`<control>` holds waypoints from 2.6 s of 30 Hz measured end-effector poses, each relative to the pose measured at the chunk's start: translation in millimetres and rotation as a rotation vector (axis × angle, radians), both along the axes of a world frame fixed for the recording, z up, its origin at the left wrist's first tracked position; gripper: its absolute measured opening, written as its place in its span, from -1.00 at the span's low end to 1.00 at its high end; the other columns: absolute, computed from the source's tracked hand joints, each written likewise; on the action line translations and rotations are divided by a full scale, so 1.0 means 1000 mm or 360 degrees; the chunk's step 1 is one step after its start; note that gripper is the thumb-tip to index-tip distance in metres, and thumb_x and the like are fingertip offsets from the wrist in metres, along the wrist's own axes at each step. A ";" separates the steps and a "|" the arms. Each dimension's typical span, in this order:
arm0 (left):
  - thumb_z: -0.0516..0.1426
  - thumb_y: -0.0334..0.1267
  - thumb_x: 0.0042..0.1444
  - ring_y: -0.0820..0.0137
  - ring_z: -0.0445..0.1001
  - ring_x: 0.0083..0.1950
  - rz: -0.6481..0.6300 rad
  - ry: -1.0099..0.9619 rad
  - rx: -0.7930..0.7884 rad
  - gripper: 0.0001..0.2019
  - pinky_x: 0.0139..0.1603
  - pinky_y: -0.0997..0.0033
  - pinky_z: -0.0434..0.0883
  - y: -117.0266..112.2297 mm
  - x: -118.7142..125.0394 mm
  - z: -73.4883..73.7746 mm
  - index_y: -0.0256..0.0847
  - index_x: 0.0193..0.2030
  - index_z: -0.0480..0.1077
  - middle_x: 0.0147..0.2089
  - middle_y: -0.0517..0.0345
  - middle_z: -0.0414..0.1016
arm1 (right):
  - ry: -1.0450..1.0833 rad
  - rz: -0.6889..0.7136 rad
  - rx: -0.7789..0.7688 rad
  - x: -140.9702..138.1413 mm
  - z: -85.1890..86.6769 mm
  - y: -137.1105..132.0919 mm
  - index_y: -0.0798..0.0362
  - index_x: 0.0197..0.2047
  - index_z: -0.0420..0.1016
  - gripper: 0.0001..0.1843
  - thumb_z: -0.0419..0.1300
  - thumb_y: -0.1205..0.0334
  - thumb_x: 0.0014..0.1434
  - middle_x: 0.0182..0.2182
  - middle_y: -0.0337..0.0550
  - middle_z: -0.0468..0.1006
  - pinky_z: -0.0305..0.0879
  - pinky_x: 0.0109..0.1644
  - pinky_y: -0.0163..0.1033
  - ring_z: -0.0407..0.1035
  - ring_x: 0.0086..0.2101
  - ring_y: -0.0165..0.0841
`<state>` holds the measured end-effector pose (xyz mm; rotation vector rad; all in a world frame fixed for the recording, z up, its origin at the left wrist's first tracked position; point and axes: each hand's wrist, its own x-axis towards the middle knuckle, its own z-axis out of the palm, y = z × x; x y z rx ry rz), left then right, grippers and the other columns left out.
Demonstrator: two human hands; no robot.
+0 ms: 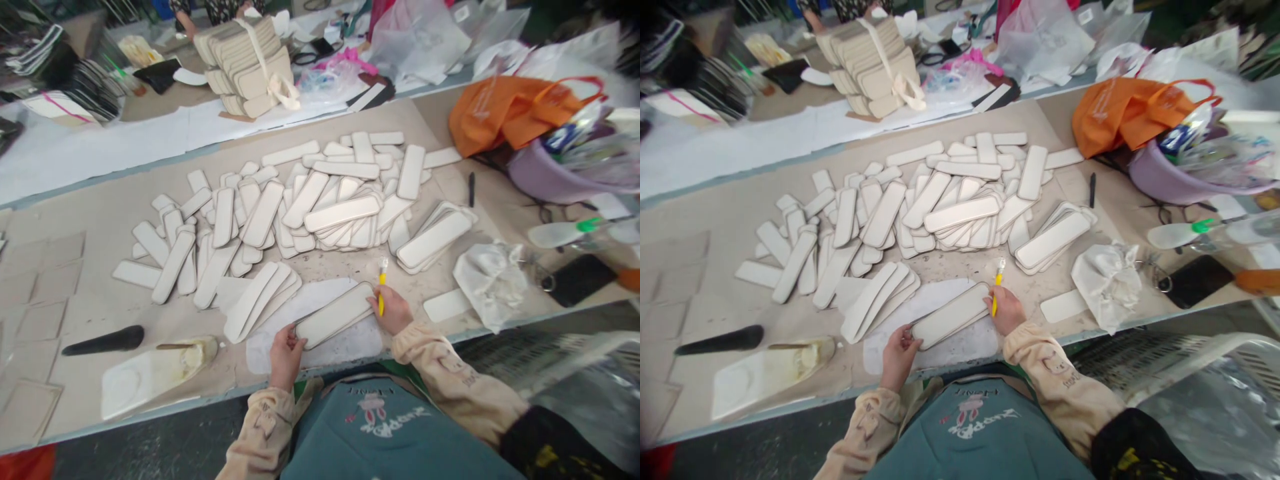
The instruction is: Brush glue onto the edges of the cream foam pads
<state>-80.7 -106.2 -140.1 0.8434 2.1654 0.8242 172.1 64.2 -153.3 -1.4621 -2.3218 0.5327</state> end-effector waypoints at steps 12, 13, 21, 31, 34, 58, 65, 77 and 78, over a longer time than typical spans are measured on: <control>0.17 -0.09 -0.10 0.43 0.39 -0.43 -0.0101 0.0109 0.0006 -0.57 -0.29 0.30 0.44 0.000 -0.004 -0.001 -0.22 -0.07 0.41 -0.33 0.17 0.34 | 0.0028 -0.0122 -0.0014 0.000 0.004 0.002 0.01 -0.28 0.24 -0.86 0.05 0.13 0.19 -0.43 -0.20 0.45 0.21 -0.34 -0.30 0.36 -0.41 -0.33; 0.17 -0.08 -0.09 0.43 0.39 -0.43 -0.0110 0.0107 0.0009 -0.57 -0.28 0.30 0.44 0.000 -0.005 -0.001 -0.22 -0.07 0.42 -0.34 0.17 0.34 | 0.0013 -0.0138 -0.0011 0.000 0.003 0.002 0.01 -0.28 0.24 -0.86 0.04 0.13 0.19 -0.44 -0.21 0.45 0.19 -0.36 -0.31 0.36 -0.42 -0.34; 0.16 -0.05 -0.12 0.40 0.39 -0.44 -0.0101 0.0150 0.0002 -0.57 -0.30 0.28 0.43 0.002 -0.004 0.001 -0.20 -0.10 0.45 -0.37 0.17 0.35 | -0.0132 -0.0069 0.0022 0.000 -0.001 0.004 0.07 -0.28 0.30 -0.83 0.01 0.15 0.23 -0.47 -0.15 0.47 0.15 -0.40 -0.31 0.36 -0.45 -0.35; 0.15 -0.10 -0.10 0.40 0.38 -0.42 -0.0147 0.0212 -0.0003 -0.61 -0.30 0.30 0.42 0.003 -0.003 0.003 -0.20 -0.10 0.45 -0.39 0.18 0.35 | -0.0303 -0.0052 -0.0033 -0.006 -0.001 0.005 0.09 -0.23 0.35 -0.80 -0.04 0.19 0.24 -0.39 -0.09 0.47 0.11 -0.47 -0.30 0.32 -0.49 -0.36; 0.15 -0.10 -0.10 0.42 0.38 -0.43 -0.0151 0.0200 -0.0010 -0.60 -0.31 0.31 0.41 0.003 -0.003 0.003 -0.21 -0.10 0.45 -0.38 0.19 0.34 | -0.0291 -0.0052 -0.0063 -0.006 -0.001 0.007 0.08 -0.23 0.33 -0.82 -0.03 0.19 0.24 -0.40 -0.11 0.47 0.11 -0.47 -0.31 0.32 -0.50 -0.37; 0.10 -0.02 -0.09 0.36 0.39 -0.43 -0.0244 0.0352 -0.0145 -0.52 -0.31 0.27 0.41 0.006 -0.004 0.005 -0.29 -0.09 0.42 -0.37 0.13 0.37 | 0.0162 0.1261 0.0031 -0.064 -0.004 -0.062 0.09 -0.14 0.39 -0.72 0.11 0.07 0.19 0.08 0.07 0.34 0.01 0.23 0.04 -0.02 0.22 -0.21; 0.09 -0.07 -0.06 0.36 0.39 -0.39 -0.0286 0.0351 -0.0155 -0.56 -0.26 0.27 0.40 0.005 -0.004 0.000 -0.29 -0.07 0.39 -0.35 0.14 0.34 | 0.0077 0.0885 0.0047 0.008 -0.010 -0.011 0.09 -0.13 0.38 -0.77 0.12 0.18 0.17 0.16 0.09 0.27 0.00 0.24 0.09 -0.02 0.23 -0.19; 0.10 -0.22 -0.07 0.37 0.37 -0.38 -0.0272 0.0357 -0.0041 -0.62 -0.25 0.25 0.40 0.007 0.001 0.004 -0.24 -0.05 0.38 -0.32 0.15 0.29 | 0.0433 0.0010 -0.0136 0.003 -0.002 0.014 -0.04 -0.18 0.25 -0.84 0.10 0.19 0.15 -0.15 -0.08 0.50 0.38 -0.09 -0.09 0.41 -0.13 -0.22; 0.11 -0.23 -0.07 0.38 0.37 -0.40 -0.0260 0.0349 -0.0019 -0.62 -0.25 0.26 0.40 0.006 0.002 0.005 -0.24 -0.06 0.38 -0.32 0.15 0.29 | 0.0432 -0.0018 -0.0147 0.000 -0.002 0.016 -0.04 -0.18 0.25 -0.85 0.10 0.20 0.14 -0.20 -0.10 0.51 0.38 -0.11 -0.10 0.42 -0.17 -0.23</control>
